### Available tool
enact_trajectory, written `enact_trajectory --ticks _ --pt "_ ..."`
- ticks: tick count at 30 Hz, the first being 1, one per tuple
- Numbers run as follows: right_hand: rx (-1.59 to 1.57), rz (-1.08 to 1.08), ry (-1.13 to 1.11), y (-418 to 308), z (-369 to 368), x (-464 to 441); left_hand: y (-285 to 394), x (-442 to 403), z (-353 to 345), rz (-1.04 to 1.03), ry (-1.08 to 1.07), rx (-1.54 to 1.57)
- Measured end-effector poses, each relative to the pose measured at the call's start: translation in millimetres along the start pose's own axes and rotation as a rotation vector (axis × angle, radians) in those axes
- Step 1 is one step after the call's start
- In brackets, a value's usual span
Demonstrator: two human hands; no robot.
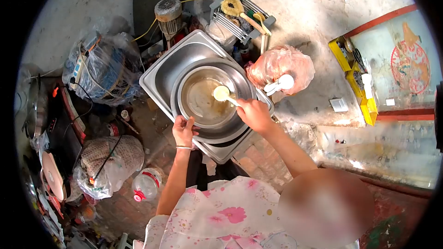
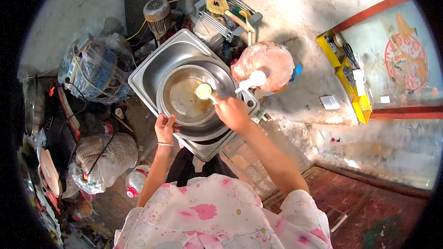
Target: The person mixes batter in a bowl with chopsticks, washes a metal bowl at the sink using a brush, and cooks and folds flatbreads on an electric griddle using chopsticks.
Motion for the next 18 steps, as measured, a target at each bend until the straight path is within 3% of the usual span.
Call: enact_trajectory --ticks 4,6,8,12,14,15,18 --pt "-0.205 -0.116 -0.117 -9 -1 2 -2 1 -3 -0.021 -0.002 -0.052" --pt "-0.454 -0.227 -0.162 -18 6 10 -4 1 -2 -0.025 0.004 -0.056" --pt "-0.534 -0.206 -0.192 -32 10 18 -6 1 -3 -0.03 0.001 -0.062" --pt "-0.288 -0.131 -0.299 -27 2 29 -3 5 -2 -0.038 0.024 -0.041" --pt "0.121 0.211 -0.141 -21 7 30 -2 5 1 -0.061 0.025 -0.096" --pt "0.237 0.285 -0.224 -19 5 25 -2 7 2 -0.058 0.024 -0.097" --pt "0.368 0.283 -0.269 -12 1 13 -2 6 4 -0.028 0.036 -0.166"
Point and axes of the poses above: each hand's wrist, its own x-axis away from the middle knuckle, its own z-axis out of the back of the hand, y = z × x, the point moved 6 cm from there along -x, towards the middle knuckle, and after that the axes turned 2 degrees about -x, right-handed, at the moved point
